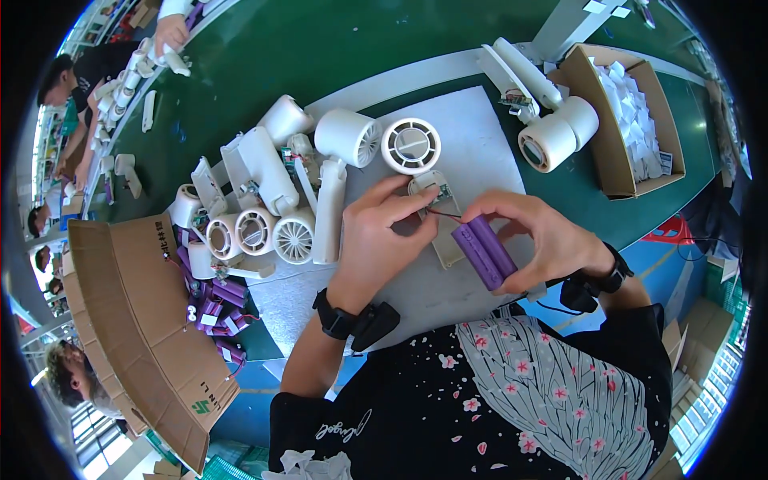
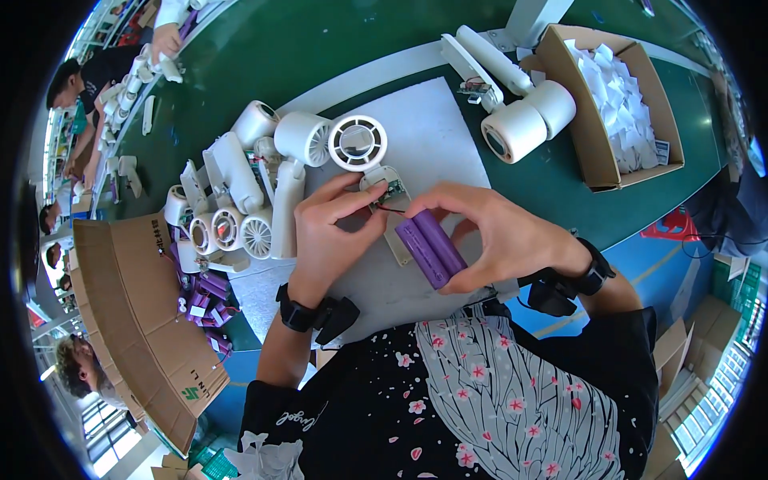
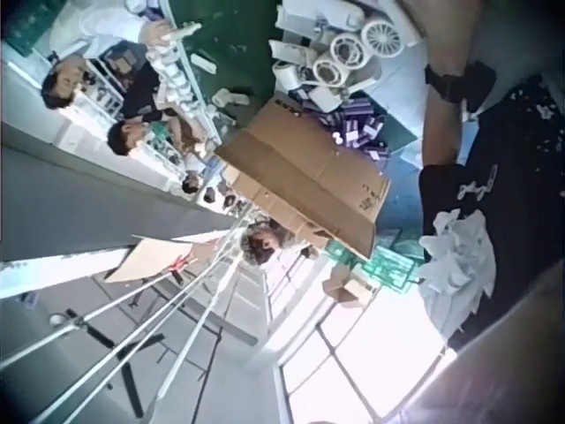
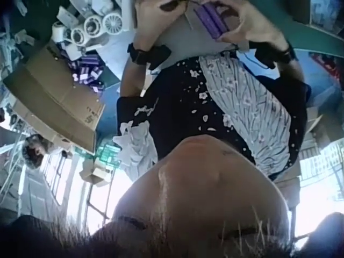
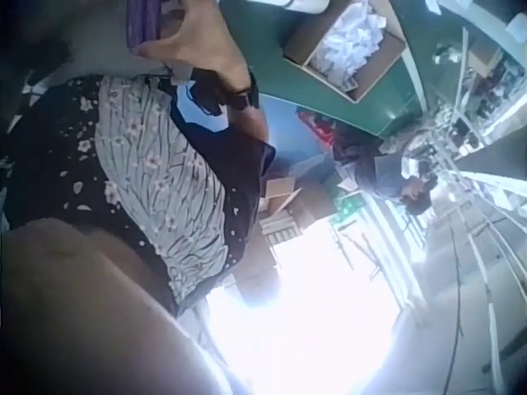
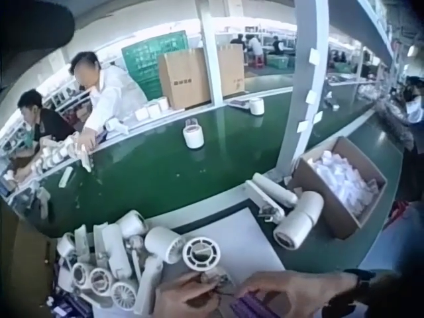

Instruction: Assembling handheld fans by installing batteries and circuit boards into the plastic housings.

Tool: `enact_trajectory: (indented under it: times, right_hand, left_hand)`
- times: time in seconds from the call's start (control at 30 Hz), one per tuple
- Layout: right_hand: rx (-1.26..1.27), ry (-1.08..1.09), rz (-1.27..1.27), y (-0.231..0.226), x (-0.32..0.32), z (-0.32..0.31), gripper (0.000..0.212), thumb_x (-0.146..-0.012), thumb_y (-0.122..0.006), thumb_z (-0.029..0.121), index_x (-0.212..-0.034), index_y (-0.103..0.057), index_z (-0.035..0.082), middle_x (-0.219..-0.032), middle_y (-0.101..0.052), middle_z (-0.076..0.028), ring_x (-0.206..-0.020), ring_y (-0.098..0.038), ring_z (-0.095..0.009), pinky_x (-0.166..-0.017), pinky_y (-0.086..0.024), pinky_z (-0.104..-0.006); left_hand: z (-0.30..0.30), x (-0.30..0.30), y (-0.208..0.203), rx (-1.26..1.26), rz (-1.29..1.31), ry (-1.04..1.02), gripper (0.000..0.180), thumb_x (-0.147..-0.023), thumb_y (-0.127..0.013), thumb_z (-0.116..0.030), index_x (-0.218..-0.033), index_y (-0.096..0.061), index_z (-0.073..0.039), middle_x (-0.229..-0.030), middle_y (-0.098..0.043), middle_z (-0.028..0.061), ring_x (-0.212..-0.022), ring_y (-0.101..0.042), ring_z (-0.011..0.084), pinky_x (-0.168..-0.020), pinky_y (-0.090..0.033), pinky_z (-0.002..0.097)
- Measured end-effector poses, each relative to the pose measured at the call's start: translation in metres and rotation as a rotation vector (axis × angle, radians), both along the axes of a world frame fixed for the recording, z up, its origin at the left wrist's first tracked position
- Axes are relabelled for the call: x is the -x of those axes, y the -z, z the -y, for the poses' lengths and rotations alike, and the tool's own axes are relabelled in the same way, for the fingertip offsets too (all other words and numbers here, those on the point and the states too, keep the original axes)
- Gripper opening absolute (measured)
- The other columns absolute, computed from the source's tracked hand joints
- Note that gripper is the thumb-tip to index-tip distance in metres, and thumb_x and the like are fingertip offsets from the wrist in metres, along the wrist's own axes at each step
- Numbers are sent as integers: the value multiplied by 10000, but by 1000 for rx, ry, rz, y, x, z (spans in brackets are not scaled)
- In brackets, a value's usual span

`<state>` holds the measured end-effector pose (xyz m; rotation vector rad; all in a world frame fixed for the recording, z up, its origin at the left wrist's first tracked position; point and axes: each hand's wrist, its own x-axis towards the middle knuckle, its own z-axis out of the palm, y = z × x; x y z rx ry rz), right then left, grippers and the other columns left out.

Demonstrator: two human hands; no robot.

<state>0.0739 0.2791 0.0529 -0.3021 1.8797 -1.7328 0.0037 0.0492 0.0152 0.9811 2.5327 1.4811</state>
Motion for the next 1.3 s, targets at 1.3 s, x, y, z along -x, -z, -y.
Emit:
enact_trajectory:
  times: [1.3]
  right_hand:
    - [-568, 156, -632, 9, 7, 47, 651, -555, -848, 54, -1131, -546, 36, -1242, -496, -165, -1053, -562, -327, -866, -501, -393]
  left_hand:
    - [9, 1, -1, -54, 257, 54, 453, -641, -834, -87, -1077, -712, -65, -1136, -654, 201, -920, -694, 279, -788, -554, 322]
